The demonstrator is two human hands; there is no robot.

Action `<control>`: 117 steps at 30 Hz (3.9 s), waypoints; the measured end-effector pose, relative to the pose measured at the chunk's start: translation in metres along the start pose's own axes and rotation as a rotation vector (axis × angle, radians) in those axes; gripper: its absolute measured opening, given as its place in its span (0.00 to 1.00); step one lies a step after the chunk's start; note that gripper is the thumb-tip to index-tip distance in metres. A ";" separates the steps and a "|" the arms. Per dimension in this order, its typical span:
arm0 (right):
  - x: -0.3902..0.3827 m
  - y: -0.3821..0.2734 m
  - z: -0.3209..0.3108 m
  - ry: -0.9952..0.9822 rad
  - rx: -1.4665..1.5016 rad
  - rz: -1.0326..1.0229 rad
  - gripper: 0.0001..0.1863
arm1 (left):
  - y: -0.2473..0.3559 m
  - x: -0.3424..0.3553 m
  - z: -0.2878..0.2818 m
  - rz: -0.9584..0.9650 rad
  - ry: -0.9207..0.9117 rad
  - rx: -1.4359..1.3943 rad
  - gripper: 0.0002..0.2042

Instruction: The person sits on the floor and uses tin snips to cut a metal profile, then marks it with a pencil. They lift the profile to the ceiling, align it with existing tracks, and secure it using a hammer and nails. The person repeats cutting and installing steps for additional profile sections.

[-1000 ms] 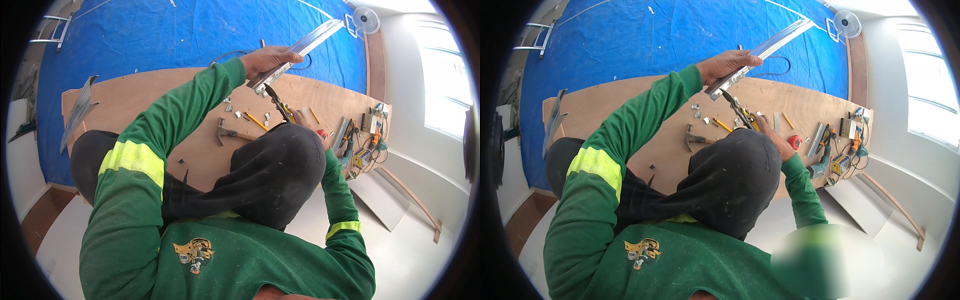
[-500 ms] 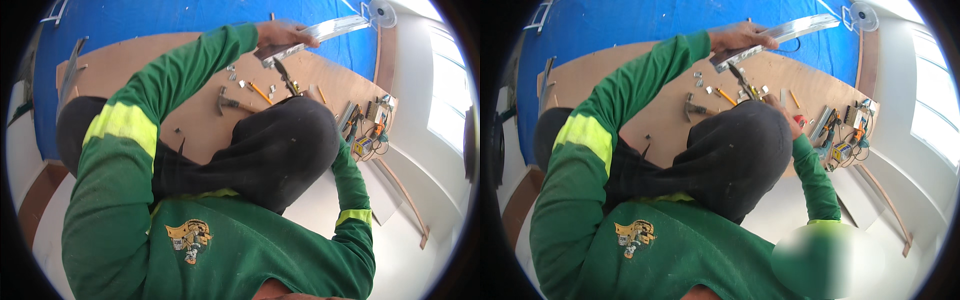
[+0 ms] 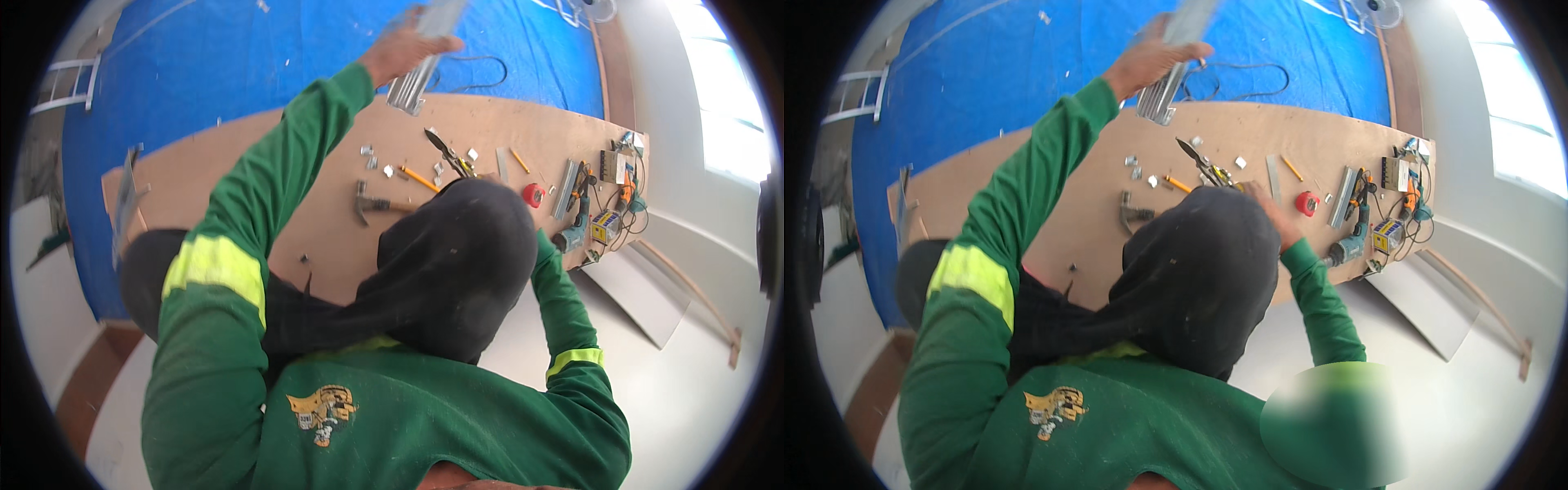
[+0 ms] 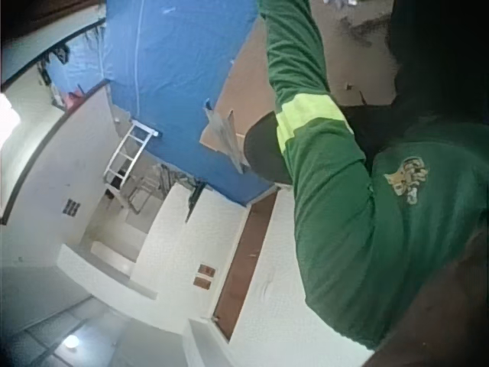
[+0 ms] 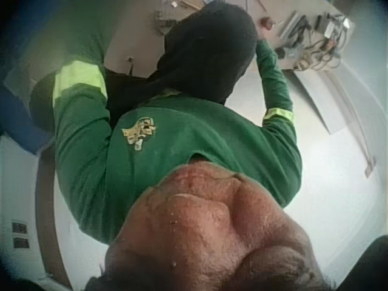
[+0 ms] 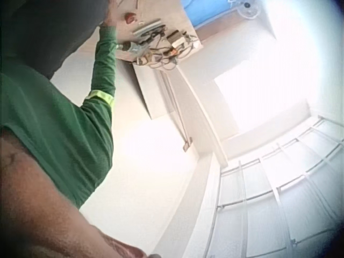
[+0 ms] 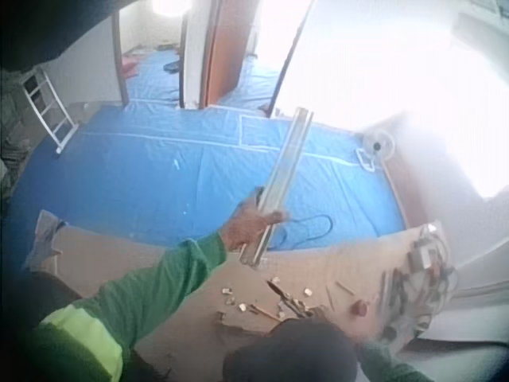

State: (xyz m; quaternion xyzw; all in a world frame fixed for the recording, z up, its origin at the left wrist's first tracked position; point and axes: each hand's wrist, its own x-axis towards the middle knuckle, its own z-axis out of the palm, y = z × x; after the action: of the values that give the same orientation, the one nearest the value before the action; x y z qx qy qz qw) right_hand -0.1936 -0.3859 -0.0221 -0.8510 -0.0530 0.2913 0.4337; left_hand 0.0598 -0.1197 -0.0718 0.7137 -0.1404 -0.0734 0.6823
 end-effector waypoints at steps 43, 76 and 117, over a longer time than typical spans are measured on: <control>0.075 -0.031 0.055 0.255 0.468 0.237 0.26 | 0.026 0.009 -0.001 0.069 0.589 -0.335 0.34; 0.078 -0.043 0.057 0.212 0.446 0.333 0.32 | 0.018 0.009 0.002 0.081 0.622 -0.332 0.34; 0.083 -0.023 0.080 0.227 0.348 0.474 0.26 | -0.063 0.016 -0.003 -0.051 0.525 -0.430 0.30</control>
State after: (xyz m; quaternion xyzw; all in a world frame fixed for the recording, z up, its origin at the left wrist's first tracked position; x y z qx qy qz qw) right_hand -0.1648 -0.2869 -0.0778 -0.7799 0.2463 0.2920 0.4958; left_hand 0.0816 -0.1201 -0.1330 0.5513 0.0766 0.0681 0.8280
